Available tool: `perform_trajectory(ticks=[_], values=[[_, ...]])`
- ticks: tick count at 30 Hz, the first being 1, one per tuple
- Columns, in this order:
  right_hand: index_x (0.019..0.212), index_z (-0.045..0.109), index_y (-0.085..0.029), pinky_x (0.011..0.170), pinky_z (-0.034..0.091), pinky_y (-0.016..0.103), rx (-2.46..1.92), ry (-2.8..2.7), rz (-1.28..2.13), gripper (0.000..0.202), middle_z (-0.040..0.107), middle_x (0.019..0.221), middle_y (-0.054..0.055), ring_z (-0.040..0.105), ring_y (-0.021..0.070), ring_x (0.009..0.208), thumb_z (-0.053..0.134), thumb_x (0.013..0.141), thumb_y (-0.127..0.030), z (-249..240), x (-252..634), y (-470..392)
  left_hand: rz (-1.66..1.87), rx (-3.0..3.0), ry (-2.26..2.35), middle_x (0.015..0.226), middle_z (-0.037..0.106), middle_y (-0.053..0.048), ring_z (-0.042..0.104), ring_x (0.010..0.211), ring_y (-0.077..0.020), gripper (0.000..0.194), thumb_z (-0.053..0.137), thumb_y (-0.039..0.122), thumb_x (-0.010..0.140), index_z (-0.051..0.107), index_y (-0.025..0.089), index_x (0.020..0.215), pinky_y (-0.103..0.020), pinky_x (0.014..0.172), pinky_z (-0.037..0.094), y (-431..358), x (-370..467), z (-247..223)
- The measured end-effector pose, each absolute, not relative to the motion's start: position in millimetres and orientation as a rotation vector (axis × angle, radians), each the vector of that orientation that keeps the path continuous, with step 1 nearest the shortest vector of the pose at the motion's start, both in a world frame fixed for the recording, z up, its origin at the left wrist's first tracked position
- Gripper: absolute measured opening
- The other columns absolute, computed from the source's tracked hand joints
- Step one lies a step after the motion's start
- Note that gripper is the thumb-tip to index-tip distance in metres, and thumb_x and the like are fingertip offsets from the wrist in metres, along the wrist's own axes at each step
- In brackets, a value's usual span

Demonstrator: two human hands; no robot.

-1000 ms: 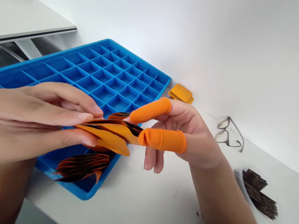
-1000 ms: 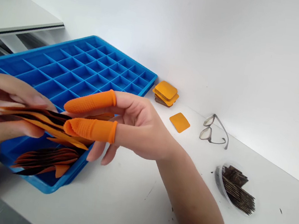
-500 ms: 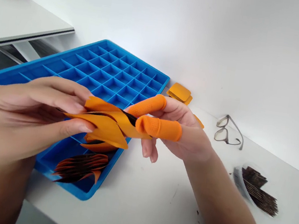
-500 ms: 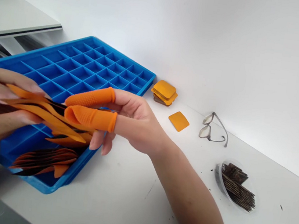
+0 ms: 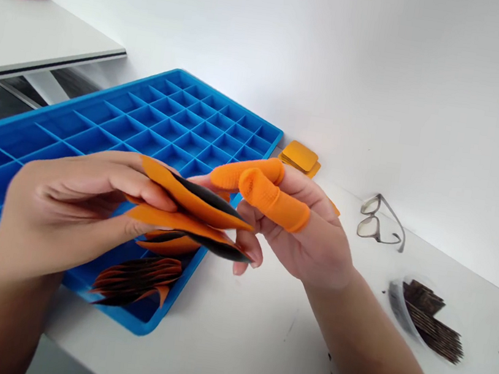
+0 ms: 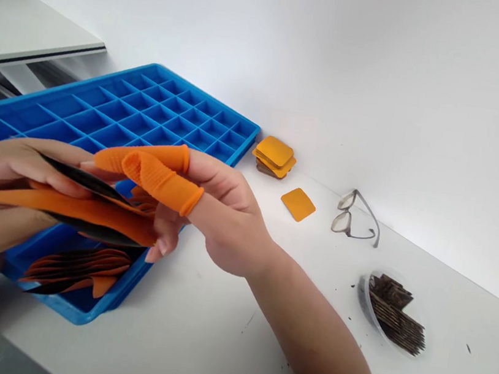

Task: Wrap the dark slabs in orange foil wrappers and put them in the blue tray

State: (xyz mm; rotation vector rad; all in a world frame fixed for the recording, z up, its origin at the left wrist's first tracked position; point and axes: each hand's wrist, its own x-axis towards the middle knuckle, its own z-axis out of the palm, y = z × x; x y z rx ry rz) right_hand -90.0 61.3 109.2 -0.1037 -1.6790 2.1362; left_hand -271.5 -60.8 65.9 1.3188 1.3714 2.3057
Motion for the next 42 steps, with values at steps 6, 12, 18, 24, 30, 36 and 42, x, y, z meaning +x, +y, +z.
perform_trajectory(ticks=[6,12,18,24,30,36,42], values=[[0.115,0.073,-0.030,0.068,0.065,0.026,-0.118,-1.837,1.488,0.019,0.076,0.124,-0.003,0.072,0.0094,0.074,0.060,0.101,-0.033,106,-94,52,2.273,1.339,1.388,0.088,0.078,-0.001,0.078,0.090,-0.0291,0.034,0.095,0.032,0.064,0.077,0.026,0.091,-0.041,0.067,0.071,-62,-285,69],[0.123,0.067,-0.023,0.090,0.065,0.033,-0.108,-1.938,0.911,0.027,0.073,0.132,0.002,0.070,0.0177,0.117,0.058,0.099,-0.016,99,-97,52,2.082,1.478,1.597,0.100,0.081,-0.003,0.075,0.083,-0.0195,0.030,0.089,0.012,0.066,0.083,0.020,0.094,-0.028,0.077,0.067,-70,-289,69],[0.126,0.064,-0.023,0.107,0.060,0.041,-0.012,-2.105,0.683,0.032,0.072,0.134,0.005,0.067,0.0213,0.127,0.056,0.098,-0.011,98,-95,65,2.053,1.416,1.653,0.090,0.081,-0.004,0.075,0.075,-0.0195,0.024,0.089,0.015,0.065,0.084,0.019,0.087,-0.027,0.071,0.066,-66,-283,76],[0.124,0.063,-0.017,0.108,0.058,0.043,0.078,-2.159,0.361,0.034,0.072,0.132,0.013,0.065,0.0229,0.128,0.049,0.095,-0.004,99,-100,72,2.074,1.366,1.631,0.085,0.081,0.001,0.075,0.071,-0.0159,0.025,0.088,0.010,0.066,0.084,0.021,0.088,-0.025,0.071,0.068,-65,-277,79],[0.113,0.065,-0.021,0.066,0.056,0.029,-0.044,-2.200,0.334,0.040,0.077,0.105,0.004,0.072,0.0171,0.092,0.043,0.087,0.002,96,-97,74,2.036,1.526,1.672,0.078,0.080,0.000,0.072,0.063,-0.0132,0.030,0.094,0.015,0.058,0.085,0.022,0.086,-0.018,0.064,0.065,-69,-286,69],[0.116,0.065,-0.020,0.071,0.061,0.025,-0.058,-2.370,0.613,0.032,0.076,0.113,0.004,0.072,0.0155,0.099,0.048,0.091,-0.009,107,-89,73,2.007,1.573,1.578,0.077,0.080,-0.001,0.072,0.060,-0.0155,0.029,0.092,0.014,0.064,0.085,0.023,0.091,-0.023,0.058,0.065,-69,-284,73],[0.118,0.067,-0.022,0.072,0.063,0.022,-0.172,-2.311,0.908,0.030,0.076,0.116,0.001,0.072,0.0158,0.106,0.054,0.092,-0.014,110,-91,67,1.928,1.745,1.432,0.086,0.082,0.000,0.076,0.066,-0.0195,0.027,0.092,0.013,0.065,0.084,0.025,0.088,-0.026,0.060,0.068,-69,-289,73]])
